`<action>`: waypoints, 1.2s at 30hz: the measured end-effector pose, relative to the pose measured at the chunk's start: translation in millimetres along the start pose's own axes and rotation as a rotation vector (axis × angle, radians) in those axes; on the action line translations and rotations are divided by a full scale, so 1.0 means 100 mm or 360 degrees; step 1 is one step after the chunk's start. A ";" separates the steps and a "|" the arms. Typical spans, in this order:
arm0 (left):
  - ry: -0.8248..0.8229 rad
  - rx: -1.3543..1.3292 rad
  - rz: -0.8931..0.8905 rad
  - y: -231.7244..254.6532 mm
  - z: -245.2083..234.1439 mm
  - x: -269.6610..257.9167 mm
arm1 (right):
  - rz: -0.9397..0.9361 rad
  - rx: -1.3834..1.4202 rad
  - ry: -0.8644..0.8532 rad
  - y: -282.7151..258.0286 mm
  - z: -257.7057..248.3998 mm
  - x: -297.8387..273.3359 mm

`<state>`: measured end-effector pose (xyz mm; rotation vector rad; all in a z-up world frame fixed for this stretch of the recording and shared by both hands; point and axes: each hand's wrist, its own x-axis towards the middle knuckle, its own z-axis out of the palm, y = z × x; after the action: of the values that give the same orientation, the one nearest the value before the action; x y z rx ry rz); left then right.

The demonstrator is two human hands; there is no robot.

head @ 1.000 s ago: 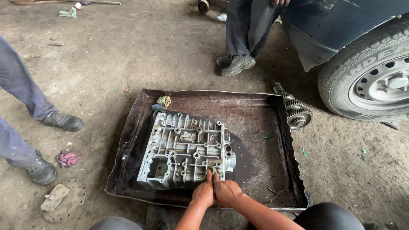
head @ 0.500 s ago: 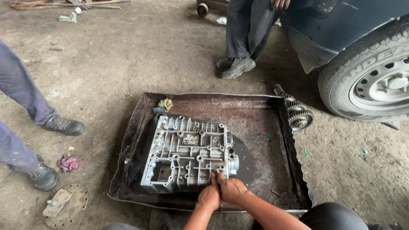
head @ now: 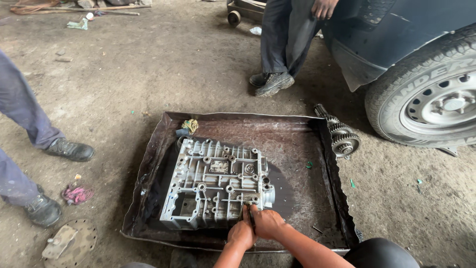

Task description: The person cleans a silver metal gearbox or housing by hand and with a small cloth, pointing at various internal channels and components within a shallow tray.

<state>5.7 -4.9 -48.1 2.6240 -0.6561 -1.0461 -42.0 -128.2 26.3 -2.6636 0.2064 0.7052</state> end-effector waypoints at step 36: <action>-0.0036 0.0022 -0.0065 0.07 -0.09 -0.06 | -0.0819 0.1930 0.1558 0.49 -1.59 -0.76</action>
<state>5.9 -7.3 -35.5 2.6518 -0.6194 -1.0881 -47.7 -232.3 177.1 -1.5127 0.1141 -0.7338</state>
